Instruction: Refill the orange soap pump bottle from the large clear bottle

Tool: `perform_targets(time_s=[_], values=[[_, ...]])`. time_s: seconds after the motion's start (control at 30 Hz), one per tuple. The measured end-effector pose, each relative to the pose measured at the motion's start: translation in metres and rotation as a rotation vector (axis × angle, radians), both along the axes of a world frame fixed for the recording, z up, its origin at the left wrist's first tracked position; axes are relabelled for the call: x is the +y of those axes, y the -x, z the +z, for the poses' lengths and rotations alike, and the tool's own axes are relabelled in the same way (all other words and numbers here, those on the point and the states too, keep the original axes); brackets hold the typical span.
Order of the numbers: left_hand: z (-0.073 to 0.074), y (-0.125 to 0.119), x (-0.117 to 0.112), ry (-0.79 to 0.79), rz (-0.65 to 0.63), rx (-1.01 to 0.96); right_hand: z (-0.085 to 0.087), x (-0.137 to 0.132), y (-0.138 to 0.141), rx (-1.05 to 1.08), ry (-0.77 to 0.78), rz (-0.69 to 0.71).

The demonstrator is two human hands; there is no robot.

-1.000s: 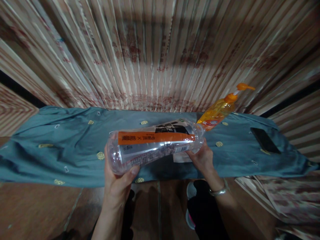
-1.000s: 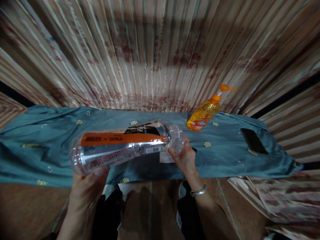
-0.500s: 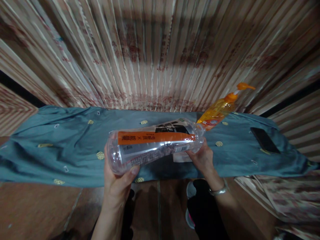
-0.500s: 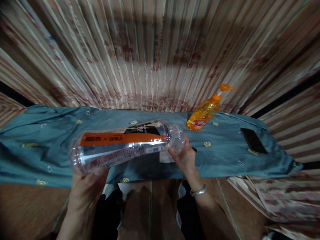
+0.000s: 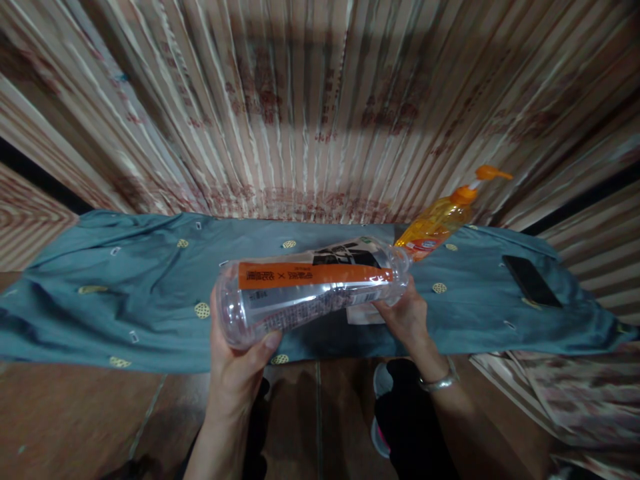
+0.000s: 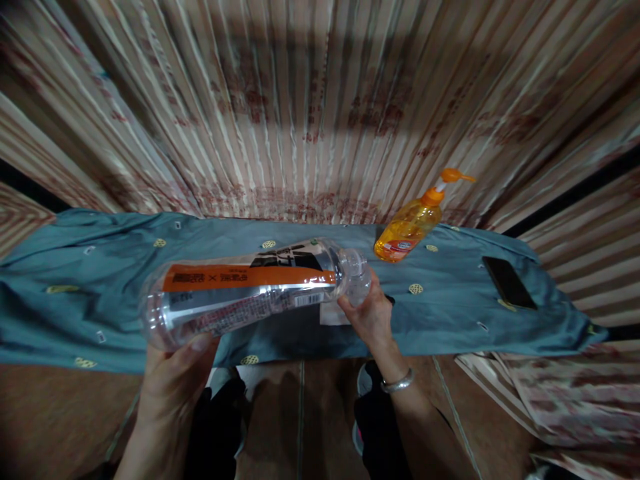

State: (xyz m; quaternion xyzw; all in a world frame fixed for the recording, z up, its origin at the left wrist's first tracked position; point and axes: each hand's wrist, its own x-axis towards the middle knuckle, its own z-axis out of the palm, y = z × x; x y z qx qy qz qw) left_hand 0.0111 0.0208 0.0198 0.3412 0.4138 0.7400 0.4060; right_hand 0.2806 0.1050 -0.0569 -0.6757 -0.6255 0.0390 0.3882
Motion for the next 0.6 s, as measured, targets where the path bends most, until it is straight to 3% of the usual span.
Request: perform_targets(time_s=[0.6], values=[[-0.0027,0.0016,0.0012,-0.032,0.0,0.0,0.0016,-0.0006,-0.0003,0.017,0.006,0.013]])
